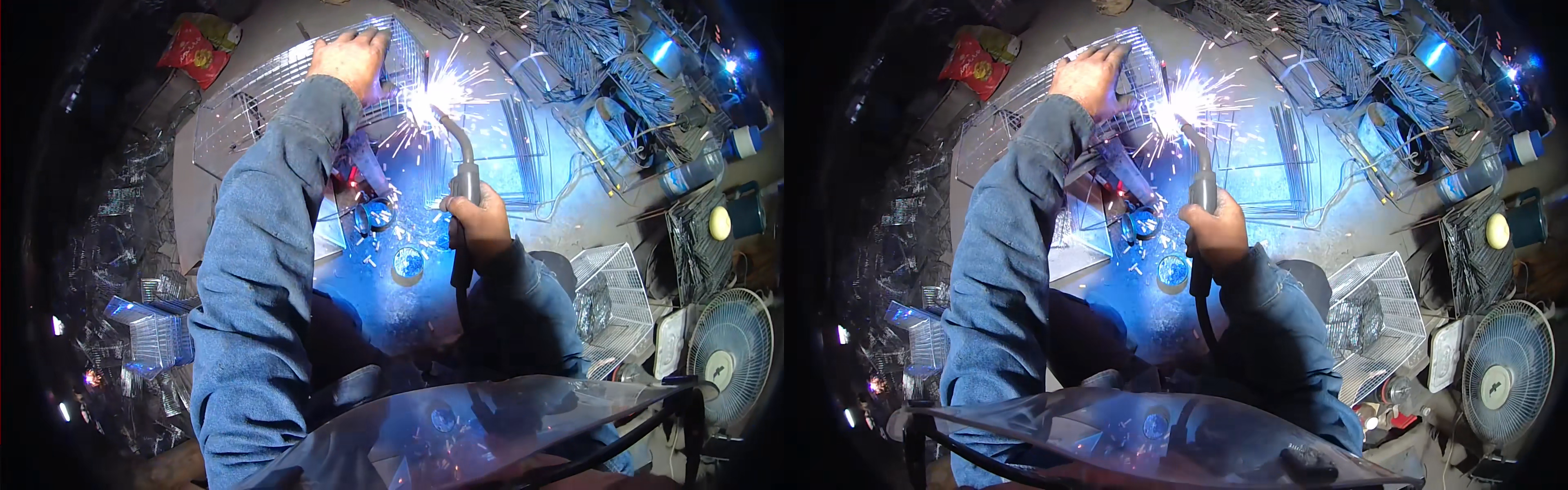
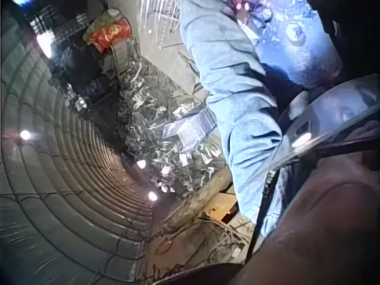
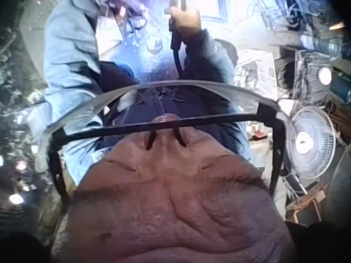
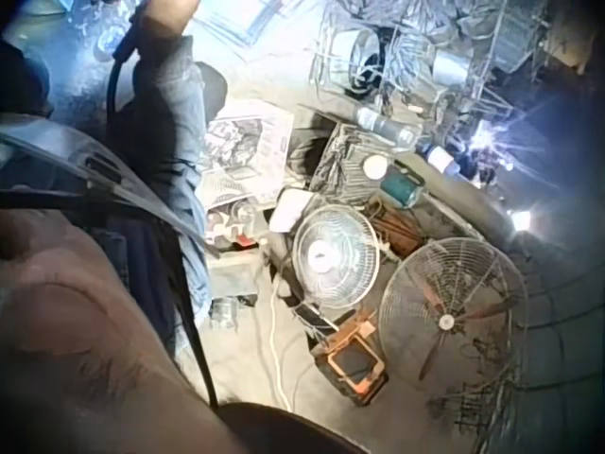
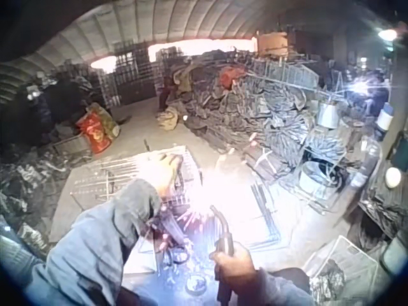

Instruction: Welding pieces of wire mesh together to construct a metal cage structure.

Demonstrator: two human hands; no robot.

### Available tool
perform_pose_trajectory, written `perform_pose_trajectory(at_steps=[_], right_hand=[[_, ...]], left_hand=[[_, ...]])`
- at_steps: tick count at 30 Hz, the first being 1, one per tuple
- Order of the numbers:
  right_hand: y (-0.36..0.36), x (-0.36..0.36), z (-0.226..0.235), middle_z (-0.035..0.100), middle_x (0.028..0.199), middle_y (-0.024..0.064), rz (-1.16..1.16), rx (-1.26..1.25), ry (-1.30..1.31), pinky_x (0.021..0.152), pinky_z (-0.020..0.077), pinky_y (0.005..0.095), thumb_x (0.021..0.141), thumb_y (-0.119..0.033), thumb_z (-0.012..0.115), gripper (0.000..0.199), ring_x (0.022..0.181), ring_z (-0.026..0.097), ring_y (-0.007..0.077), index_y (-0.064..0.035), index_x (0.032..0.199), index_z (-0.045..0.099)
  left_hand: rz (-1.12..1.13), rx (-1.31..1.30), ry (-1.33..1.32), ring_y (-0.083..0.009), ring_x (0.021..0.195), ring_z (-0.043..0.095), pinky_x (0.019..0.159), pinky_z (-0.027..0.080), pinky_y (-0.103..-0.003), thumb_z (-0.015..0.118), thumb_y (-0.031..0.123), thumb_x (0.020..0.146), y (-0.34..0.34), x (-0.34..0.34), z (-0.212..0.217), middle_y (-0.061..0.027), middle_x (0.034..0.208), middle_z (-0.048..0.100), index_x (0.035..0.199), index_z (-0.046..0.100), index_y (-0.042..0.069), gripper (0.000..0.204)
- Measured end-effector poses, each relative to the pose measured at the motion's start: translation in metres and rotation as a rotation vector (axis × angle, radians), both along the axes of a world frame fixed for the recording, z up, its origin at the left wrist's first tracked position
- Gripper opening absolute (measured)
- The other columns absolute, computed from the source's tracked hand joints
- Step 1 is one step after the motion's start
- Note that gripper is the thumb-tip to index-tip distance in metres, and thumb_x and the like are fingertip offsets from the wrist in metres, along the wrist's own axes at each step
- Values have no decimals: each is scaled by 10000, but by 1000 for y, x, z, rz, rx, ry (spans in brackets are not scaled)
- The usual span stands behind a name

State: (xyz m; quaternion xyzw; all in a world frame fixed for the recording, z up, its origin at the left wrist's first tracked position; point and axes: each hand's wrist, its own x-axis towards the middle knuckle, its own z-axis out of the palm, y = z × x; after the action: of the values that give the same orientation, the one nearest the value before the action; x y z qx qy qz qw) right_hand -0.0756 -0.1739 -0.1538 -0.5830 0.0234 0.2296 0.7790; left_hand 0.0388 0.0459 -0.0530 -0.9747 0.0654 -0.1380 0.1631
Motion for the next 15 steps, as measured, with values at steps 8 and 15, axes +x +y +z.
perform_pose_trajectory(at_steps=[8,15], right_hand=[[1,2,1,489,570,52,6,33,27,398,391,272,770,-132,559,179,430,448,128,-23,901,503],[-34,-8,-48,573,683,172,9,-542,-451,537,465,370,757,-203,595,244,604,581,311,-8,877,512]], left_hand=[[7,30,-47,-256,1188,469,922,395,-556,746,414,642,11,1,-6,-54,1281,504,1326,386,160,814],[19,85,7,-272,1224,429,921,402,-524,718,556,630,-3,-11,7,-60,1287,493,1318,394,149,862]])
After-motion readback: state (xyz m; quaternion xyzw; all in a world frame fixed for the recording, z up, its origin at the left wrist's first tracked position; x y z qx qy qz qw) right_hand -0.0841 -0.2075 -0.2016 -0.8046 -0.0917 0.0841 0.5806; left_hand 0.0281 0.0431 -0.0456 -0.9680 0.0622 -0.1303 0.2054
